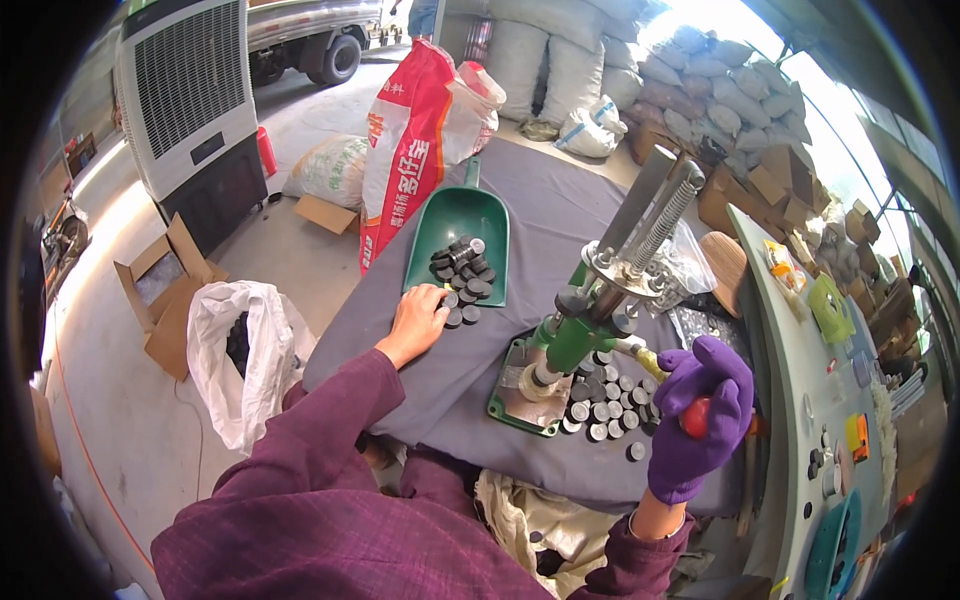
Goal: The person processes small circular parts using a manual press machine.
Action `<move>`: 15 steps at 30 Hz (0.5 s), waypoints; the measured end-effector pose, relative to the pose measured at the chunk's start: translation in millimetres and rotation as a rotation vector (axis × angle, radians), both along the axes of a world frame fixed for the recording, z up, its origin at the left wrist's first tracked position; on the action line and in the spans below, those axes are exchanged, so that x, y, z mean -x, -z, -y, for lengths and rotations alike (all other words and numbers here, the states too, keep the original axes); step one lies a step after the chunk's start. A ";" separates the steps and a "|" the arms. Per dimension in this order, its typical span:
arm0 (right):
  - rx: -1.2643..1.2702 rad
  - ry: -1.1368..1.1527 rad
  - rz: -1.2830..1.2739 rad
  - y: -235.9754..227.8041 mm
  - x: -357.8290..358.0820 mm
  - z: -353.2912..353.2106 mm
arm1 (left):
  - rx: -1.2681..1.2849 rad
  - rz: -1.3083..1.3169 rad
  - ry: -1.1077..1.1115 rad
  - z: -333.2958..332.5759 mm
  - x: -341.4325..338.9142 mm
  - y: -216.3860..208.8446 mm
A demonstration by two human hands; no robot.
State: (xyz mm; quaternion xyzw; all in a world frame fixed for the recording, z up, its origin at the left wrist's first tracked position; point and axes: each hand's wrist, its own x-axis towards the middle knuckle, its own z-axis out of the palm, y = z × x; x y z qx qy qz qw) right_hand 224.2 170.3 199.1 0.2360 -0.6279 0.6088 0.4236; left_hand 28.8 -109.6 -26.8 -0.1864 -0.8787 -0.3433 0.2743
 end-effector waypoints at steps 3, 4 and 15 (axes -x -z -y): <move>-0.033 0.006 0.005 1.8 0.9 -1.0 | 0.004 0.058 0.018 -7.0 -18.4 -4.2; -0.031 0.007 0.008 2.2 1.1 -1.3 | 0.008 0.045 0.034 -7.0 -23.3 -2.8; -0.020 -0.013 0.007 3.0 2.5 -1.1 | 0.053 0.015 0.110 -4.0 -39.2 4.3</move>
